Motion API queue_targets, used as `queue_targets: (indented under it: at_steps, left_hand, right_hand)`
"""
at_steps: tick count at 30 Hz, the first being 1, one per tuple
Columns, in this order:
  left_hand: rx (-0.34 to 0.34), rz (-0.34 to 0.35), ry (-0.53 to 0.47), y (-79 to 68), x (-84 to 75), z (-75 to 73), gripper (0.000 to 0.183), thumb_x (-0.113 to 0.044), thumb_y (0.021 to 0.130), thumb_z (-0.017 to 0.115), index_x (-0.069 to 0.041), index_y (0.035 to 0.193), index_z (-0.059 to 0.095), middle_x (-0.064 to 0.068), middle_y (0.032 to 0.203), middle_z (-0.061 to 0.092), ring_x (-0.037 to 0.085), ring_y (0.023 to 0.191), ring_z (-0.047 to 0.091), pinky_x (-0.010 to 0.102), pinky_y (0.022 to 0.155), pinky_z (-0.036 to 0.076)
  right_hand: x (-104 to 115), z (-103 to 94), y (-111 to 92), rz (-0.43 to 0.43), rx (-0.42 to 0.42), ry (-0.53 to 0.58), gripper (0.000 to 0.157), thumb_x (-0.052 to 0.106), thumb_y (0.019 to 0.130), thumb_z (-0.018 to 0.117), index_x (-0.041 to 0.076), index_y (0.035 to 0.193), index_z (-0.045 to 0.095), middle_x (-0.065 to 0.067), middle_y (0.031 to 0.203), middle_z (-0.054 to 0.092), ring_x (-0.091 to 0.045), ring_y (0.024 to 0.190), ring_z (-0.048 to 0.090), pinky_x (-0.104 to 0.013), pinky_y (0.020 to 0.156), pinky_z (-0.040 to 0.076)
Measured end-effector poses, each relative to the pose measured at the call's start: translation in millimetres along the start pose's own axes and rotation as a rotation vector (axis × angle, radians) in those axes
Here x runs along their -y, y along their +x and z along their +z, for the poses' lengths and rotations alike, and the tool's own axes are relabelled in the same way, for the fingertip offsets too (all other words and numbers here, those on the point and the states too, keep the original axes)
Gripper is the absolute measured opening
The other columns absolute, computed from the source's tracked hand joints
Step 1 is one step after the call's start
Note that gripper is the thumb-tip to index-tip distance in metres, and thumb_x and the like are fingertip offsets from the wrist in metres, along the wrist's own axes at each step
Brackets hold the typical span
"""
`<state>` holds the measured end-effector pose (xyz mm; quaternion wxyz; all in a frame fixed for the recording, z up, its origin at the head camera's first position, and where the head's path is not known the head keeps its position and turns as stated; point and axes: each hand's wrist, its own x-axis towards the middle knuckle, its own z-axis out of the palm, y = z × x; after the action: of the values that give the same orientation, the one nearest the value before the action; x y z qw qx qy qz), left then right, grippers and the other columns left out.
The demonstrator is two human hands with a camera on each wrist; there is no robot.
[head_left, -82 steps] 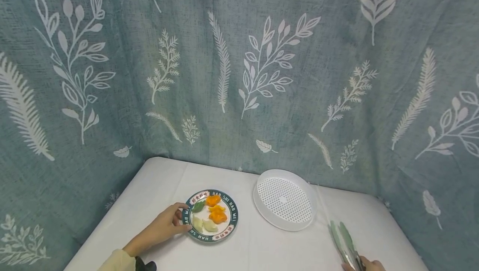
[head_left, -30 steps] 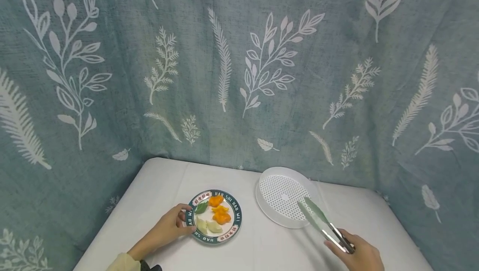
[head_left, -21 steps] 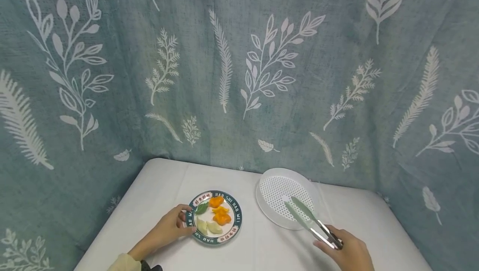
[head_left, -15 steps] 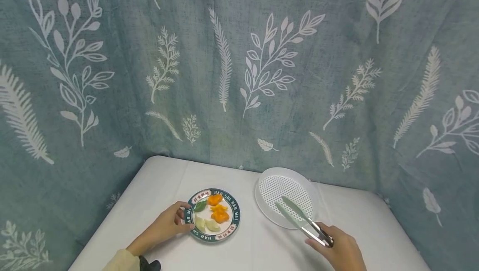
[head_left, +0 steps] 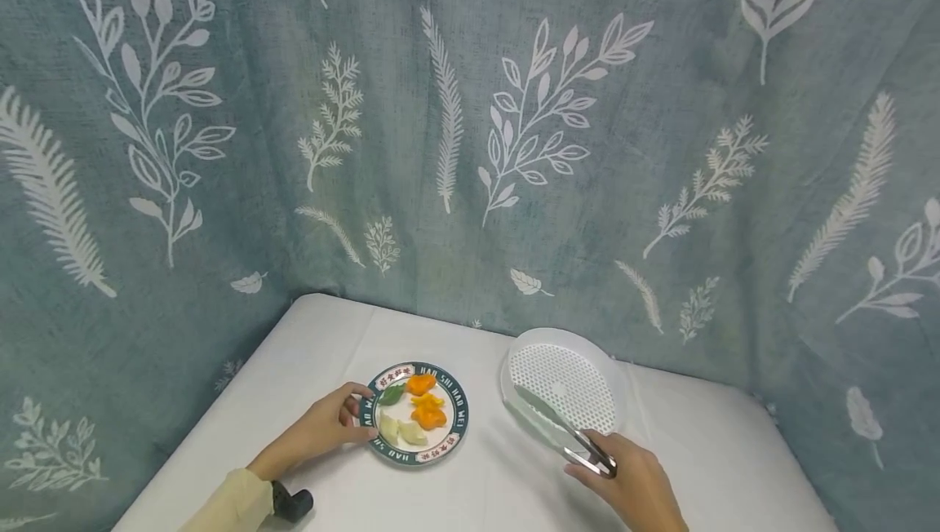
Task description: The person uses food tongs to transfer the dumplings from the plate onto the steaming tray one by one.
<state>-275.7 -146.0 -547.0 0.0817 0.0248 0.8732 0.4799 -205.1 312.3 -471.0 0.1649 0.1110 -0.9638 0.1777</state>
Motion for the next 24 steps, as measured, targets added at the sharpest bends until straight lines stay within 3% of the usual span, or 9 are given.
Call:
queue_targets:
  at_steps: [16, 24]
  left_hand:
    - [0.032, 0.041, -0.041, 2.0, 0.0, 0.3, 0.070, -0.033, 0.076, 0.093, -0.013, 0.133, 0.058, 0.003, 0.097, 0.056, 0.019, 0.080, 0.052, 0.033, 0.067, 0.043]
    - [0.036, 0.065, -0.049, 1.9, 2.1, 0.0, 0.070, -0.032, 0.076, 0.093, -0.011, 0.134, 0.058, 0.004, 0.096, 0.056, 0.019, 0.078, 0.052, 0.030, 0.064, 0.044]
  right_hand:
    - [23.8, 22.5, 14.2, -0.056, 0.076, 0.111, 0.052, 0.048, 0.075, 0.088, 0.016, 0.114, 0.078, 0.018, 0.076, 0.056, -0.001, 0.065, 0.043, -0.023, 0.058, 0.039]
    - [37.2, 32.5, 19.1, -0.090, 0.122, 0.078, 0.055, 0.050, 0.076, 0.087, 0.015, 0.118, 0.077, 0.020, 0.077, 0.054, 0.000, 0.063, 0.041, -0.023, 0.056, 0.038]
